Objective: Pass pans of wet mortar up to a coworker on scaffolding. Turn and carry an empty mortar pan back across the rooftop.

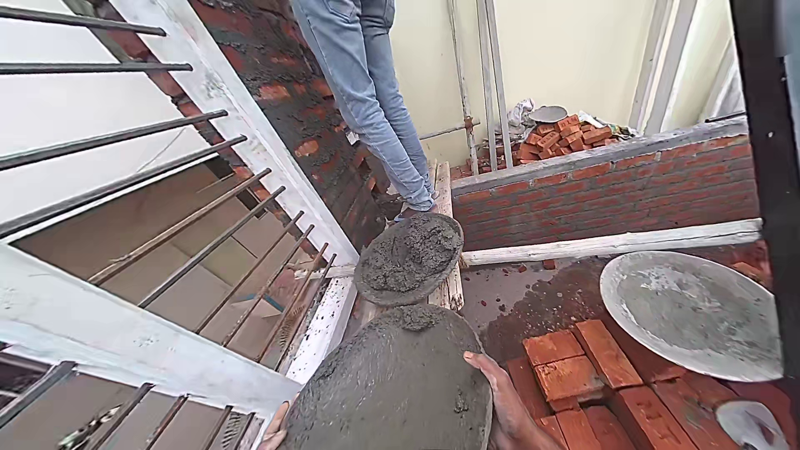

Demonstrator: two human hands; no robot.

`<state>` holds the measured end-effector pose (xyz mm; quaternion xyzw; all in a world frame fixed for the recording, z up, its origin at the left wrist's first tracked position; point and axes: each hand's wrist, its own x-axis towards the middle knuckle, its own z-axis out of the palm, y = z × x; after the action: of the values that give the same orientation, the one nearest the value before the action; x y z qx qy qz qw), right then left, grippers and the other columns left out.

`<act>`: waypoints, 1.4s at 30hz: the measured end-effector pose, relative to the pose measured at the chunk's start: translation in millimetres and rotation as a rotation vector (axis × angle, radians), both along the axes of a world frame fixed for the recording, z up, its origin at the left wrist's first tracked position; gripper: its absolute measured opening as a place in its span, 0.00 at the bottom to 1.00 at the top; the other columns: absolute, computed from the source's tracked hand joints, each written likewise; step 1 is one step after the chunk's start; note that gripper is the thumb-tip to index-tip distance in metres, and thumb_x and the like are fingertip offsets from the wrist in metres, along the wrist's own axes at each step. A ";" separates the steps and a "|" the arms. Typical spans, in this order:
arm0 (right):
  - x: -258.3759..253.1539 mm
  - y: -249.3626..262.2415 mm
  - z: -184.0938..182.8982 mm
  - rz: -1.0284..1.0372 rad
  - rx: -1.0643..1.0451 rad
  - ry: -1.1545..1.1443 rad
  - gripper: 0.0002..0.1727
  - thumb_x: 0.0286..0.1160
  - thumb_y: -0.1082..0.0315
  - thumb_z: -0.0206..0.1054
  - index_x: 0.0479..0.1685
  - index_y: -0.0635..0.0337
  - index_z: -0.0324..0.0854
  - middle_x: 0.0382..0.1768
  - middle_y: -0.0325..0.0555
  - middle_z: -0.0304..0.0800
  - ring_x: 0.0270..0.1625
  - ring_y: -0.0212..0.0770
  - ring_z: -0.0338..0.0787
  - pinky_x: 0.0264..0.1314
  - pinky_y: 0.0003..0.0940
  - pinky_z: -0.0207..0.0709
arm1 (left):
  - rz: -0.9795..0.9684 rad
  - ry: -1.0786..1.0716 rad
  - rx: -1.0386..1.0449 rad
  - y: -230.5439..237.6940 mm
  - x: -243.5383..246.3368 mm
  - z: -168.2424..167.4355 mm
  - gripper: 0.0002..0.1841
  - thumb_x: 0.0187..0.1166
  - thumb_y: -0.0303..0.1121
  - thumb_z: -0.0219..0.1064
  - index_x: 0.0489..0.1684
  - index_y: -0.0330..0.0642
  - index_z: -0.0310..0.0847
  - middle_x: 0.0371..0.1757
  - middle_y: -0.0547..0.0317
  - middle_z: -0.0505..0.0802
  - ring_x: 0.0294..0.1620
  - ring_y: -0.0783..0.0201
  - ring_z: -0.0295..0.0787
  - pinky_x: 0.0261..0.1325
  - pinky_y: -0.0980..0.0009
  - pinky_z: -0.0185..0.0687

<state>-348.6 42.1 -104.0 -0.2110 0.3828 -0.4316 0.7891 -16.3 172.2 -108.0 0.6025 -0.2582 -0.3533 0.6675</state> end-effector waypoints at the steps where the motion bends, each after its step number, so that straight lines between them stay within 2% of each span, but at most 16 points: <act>1: 1.8 0.6 1.4 -0.016 -0.007 0.019 0.17 0.86 0.62 0.53 0.63 0.60 0.79 0.48 0.46 0.92 0.50 0.35 0.92 0.55 0.35 0.88 | 0.127 0.019 -0.042 -3.1 -10.2 1.5 0.26 0.85 0.25 0.33 0.82 0.27 0.53 0.71 0.58 0.85 0.64 0.81 0.82 0.68 0.77 0.79; 2: 2.2 0.2 3.5 -0.035 -0.020 0.037 0.15 0.87 0.64 0.51 0.59 0.60 0.79 0.45 0.43 0.92 0.48 0.32 0.93 0.53 0.32 0.88 | 0.181 0.021 -0.088 -4.7 -14.5 -1.2 0.25 0.85 0.25 0.35 0.79 0.25 0.59 0.68 0.57 0.87 0.62 0.78 0.85 0.66 0.76 0.80; 4: 1.2 -0.5 7.0 -0.064 -0.045 0.049 0.14 0.88 0.67 0.47 0.53 0.58 0.79 0.39 0.37 0.92 0.44 0.27 0.92 0.51 0.28 0.88 | 0.198 0.034 -0.140 -4.2 -13.7 -11.1 0.25 0.84 0.25 0.36 0.78 0.27 0.63 0.66 0.56 0.89 0.63 0.74 0.87 0.66 0.73 0.82; 8: -1.0 -2.2 0.3 -0.064 -0.095 0.043 0.14 0.88 0.67 0.46 0.50 0.56 0.79 0.38 0.34 0.92 0.43 0.24 0.92 0.52 0.27 0.87 | 0.224 0.059 -0.166 -4.5 -18.4 -13.9 0.24 0.83 0.25 0.38 0.75 0.29 0.69 0.64 0.58 0.91 0.62 0.72 0.89 0.65 0.70 0.84; 18: -0.2 -8.3 -9.6 -0.022 -0.146 -0.027 0.12 0.88 0.65 0.46 0.48 0.54 0.77 0.40 0.33 0.91 0.46 0.26 0.91 0.57 0.29 0.86 | 0.185 0.088 -0.194 -4.9 -15.4 -14.1 0.25 0.82 0.23 0.35 0.74 0.29 0.67 0.64 0.58 0.92 0.62 0.73 0.89 0.66 0.70 0.83; 22: 0.1 -7.9 -11.9 -0.015 -0.116 -0.037 0.11 0.88 0.64 0.48 0.51 0.55 0.77 0.41 0.35 0.91 0.47 0.28 0.91 0.56 0.31 0.87 | 0.171 0.046 -0.175 -2.3 -8.6 -22.8 0.26 0.82 0.25 0.37 0.78 0.25 0.62 0.70 0.51 0.87 0.66 0.70 0.85 0.70 0.68 0.81; 34: -0.2 -6.9 -9.7 -0.031 -0.120 -0.023 0.12 0.88 0.66 0.47 0.52 0.56 0.77 0.41 0.35 0.92 0.47 0.26 0.92 0.57 0.30 0.87 | 0.174 0.075 -0.179 -2.2 -5.8 -25.8 0.25 0.82 0.26 0.37 0.78 0.28 0.63 0.67 0.55 0.89 0.64 0.71 0.87 0.67 0.68 0.83; 38: -0.5 -6.0 -9.4 -0.032 -0.120 -0.024 0.13 0.88 0.65 0.47 0.52 0.56 0.77 0.41 0.36 0.91 0.47 0.27 0.92 0.56 0.31 0.87 | 0.217 0.093 -0.145 -5.6 -14.1 -15.4 0.25 0.82 0.24 0.36 0.78 0.28 0.62 0.64 0.54 0.90 0.60 0.72 0.89 0.62 0.70 0.85; 42: -1.0 -6.0 -8.3 -0.032 -0.115 -0.021 0.13 0.89 0.65 0.47 0.51 0.55 0.77 0.41 0.35 0.91 0.47 0.27 0.92 0.56 0.30 0.87 | 0.227 0.068 -0.139 -6.3 -18.2 -10.1 0.25 0.84 0.24 0.36 0.77 0.27 0.64 0.65 0.54 0.90 0.61 0.73 0.88 0.64 0.71 0.83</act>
<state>-349.6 36.0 -112.3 -0.2453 0.3525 -0.4675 0.7727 -34.6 165.8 -118.1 0.5679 -0.1895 -0.2770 0.7516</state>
